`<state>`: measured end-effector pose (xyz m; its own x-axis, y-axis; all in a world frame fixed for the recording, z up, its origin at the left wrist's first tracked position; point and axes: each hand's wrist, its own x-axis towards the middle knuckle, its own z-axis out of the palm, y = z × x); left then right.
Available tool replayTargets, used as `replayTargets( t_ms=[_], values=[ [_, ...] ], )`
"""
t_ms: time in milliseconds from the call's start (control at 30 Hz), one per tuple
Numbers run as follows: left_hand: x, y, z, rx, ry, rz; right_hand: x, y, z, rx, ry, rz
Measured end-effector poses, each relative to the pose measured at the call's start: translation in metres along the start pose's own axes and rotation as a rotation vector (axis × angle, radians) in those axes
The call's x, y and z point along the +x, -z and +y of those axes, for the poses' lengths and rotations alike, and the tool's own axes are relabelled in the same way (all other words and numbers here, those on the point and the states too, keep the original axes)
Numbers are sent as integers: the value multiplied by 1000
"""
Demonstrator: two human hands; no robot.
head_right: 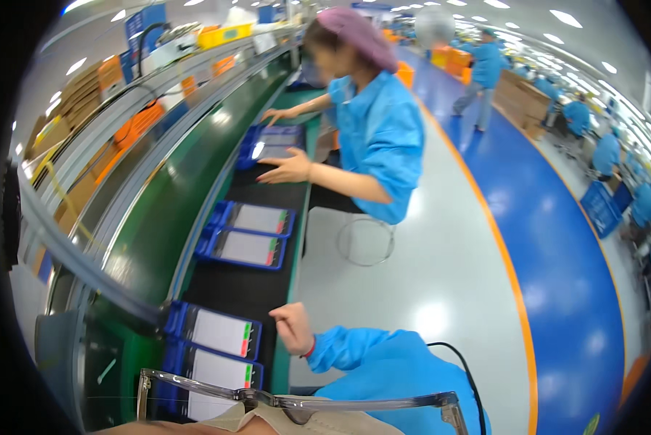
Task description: The person tests handheld payment terminals by tapping through system diagnostic prompts and camera tests on their touchscreens. They slide completed trays of terminals down the assembly line and receive new batches to test.
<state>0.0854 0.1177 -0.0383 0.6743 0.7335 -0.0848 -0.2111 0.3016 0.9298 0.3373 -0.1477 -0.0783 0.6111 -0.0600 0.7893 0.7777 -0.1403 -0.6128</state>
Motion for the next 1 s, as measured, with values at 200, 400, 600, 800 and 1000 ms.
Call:
replayTargets(
  t_ms=[200,400,600,800,1000],
  values=[
    [6,2,0,94,63,-41,4,3,2,-27,30,-31],
    [6,10,1,138,71,-52,4,2,4,-37,30,-23],
    [-1,31,7,171,66,-68,5,7,-1,-67,39,-49],
    [-16,62,8,243,-66,-40,11,2,-45,127,-246,-45],
    [-47,135,11,754,-241,177,20,-22,-134,531,133,-874]
  ],
)
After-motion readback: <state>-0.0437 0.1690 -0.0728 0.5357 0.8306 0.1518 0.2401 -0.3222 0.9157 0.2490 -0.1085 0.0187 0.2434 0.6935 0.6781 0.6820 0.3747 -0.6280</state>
